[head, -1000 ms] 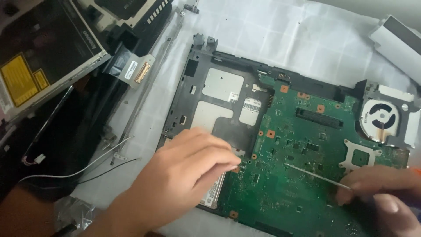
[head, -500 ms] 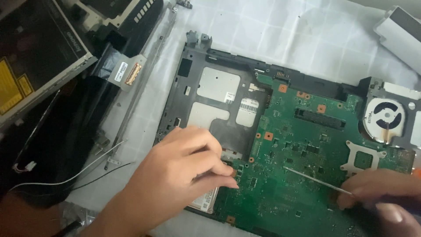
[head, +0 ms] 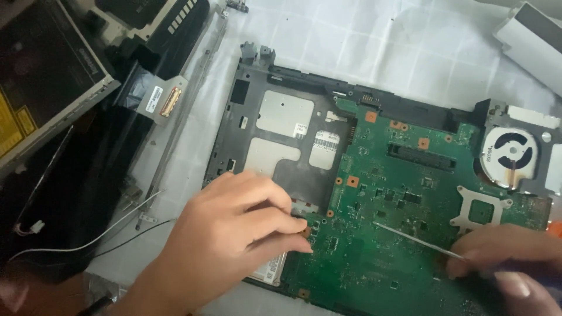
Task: Disassembling a laptop by removing screws from the motherboard and extracting internal components using a screwdriver.
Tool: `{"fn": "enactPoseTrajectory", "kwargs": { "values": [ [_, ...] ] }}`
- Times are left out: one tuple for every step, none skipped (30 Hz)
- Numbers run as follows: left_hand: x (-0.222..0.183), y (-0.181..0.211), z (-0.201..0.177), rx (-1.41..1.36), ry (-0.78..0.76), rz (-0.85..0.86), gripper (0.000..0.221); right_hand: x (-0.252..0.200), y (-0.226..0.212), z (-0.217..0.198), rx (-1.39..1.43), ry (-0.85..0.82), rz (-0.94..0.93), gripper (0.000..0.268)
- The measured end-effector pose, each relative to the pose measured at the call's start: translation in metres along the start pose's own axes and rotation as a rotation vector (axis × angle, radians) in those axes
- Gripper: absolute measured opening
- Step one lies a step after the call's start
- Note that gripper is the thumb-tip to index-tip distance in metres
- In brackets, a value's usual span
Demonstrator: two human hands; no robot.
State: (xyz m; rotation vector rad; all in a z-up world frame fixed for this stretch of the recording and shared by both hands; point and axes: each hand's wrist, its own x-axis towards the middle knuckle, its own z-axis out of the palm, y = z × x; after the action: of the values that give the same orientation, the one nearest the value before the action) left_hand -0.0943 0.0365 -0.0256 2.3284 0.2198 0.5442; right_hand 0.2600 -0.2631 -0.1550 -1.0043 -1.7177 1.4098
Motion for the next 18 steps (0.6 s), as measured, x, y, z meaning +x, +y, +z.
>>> {"fn": "enactPoseTrajectory", "kwargs": {
  "values": [
    [0.0, 0.001, 0.0, 0.02, 0.003, 0.016, 0.017, 0.003, -0.009, 0.0, -0.01, 0.063, 0.004, 0.041],
    [0.0, 0.002, 0.0, 0.04, 0.006, 0.033, 0.016, 0.006, -0.017, 0.0, -0.02, 0.125, 0.007, 0.043],
    [-0.001, 0.003, 0.001, 0.039, 0.006, 0.035, 0.016, -0.001, -0.018, 0.001, -0.022, 0.126, 0.008, 0.043],
    [-0.001, 0.005, 0.002, 0.051, 0.022, 0.018, 0.015, -0.008, -0.018, 0.002, -0.056, 0.157, 0.154, 0.042],
    [-0.002, 0.007, 0.003, 0.063, 0.038, 0.001, 0.014, -0.014, -0.019, 0.003, -0.089, 0.185, 0.3, 0.042],
    [-0.003, 0.008, 0.004, 0.062, 0.039, 0.003, 0.014, -0.008, -0.027, 0.007, -0.09, 0.186, 0.3, 0.042],
    [-0.003, 0.009, 0.005, 0.08, 0.049, -0.011, 0.01, -0.001, -0.034, 0.011, -0.132, 0.268, 0.239, 0.041],
    [-0.004, 0.011, 0.005, 0.098, 0.059, -0.024, 0.01, 0.005, -0.042, 0.016, -0.174, 0.35, 0.178, 0.039],
    [-0.003, 0.012, 0.006, 0.099, 0.06, -0.022, 0.01, 0.008, -0.046, 0.019, -0.176, 0.35, 0.176, 0.039],
    [-0.003, 0.013, 0.006, 0.129, 0.072, -0.014, 0.011, 0.011, -0.051, 0.022, -0.206, 0.419, 0.21, 0.038],
    [-0.003, 0.015, 0.007, 0.156, 0.083, -0.007, 0.012, 0.014, -0.055, 0.026, -0.234, 0.487, 0.245, 0.038],
    [-0.002, 0.015, 0.006, 0.155, 0.084, -0.007, 0.012, 0.01, -0.047, 0.021, -0.235, 0.486, 0.246, 0.038],
    [-0.001, 0.016, 0.005, 0.183, 0.071, 0.027, 0.012, 0.006, -0.04, 0.016, -0.179, 0.39, 0.206, 0.038],
    [-0.001, 0.017, 0.004, 0.21, 0.058, 0.062, 0.011, 0.002, -0.032, 0.012, -0.122, 0.294, 0.167, 0.04],
    [0.0, 0.018, 0.003, 0.209, 0.057, 0.061, 0.011, 0.002, -0.03, 0.009, -0.121, 0.295, 0.168, 0.04],
    [0.0, 0.019, 0.002, 0.254, 0.016, 0.091, 0.013, 0.002, -0.028, 0.007, -0.073, 0.265, 0.164, 0.041],
    [0.0, 0.02, 0.001, 0.3, -0.026, 0.12, 0.016, 0.002, -0.026, 0.005, -0.024, 0.234, 0.16, 0.042],
    [-0.002, 0.02, 0.002, 0.298, -0.028, 0.118, 0.016, 0.002, -0.031, 0.008, -0.021, 0.234, 0.161, 0.042]
  ]
}}
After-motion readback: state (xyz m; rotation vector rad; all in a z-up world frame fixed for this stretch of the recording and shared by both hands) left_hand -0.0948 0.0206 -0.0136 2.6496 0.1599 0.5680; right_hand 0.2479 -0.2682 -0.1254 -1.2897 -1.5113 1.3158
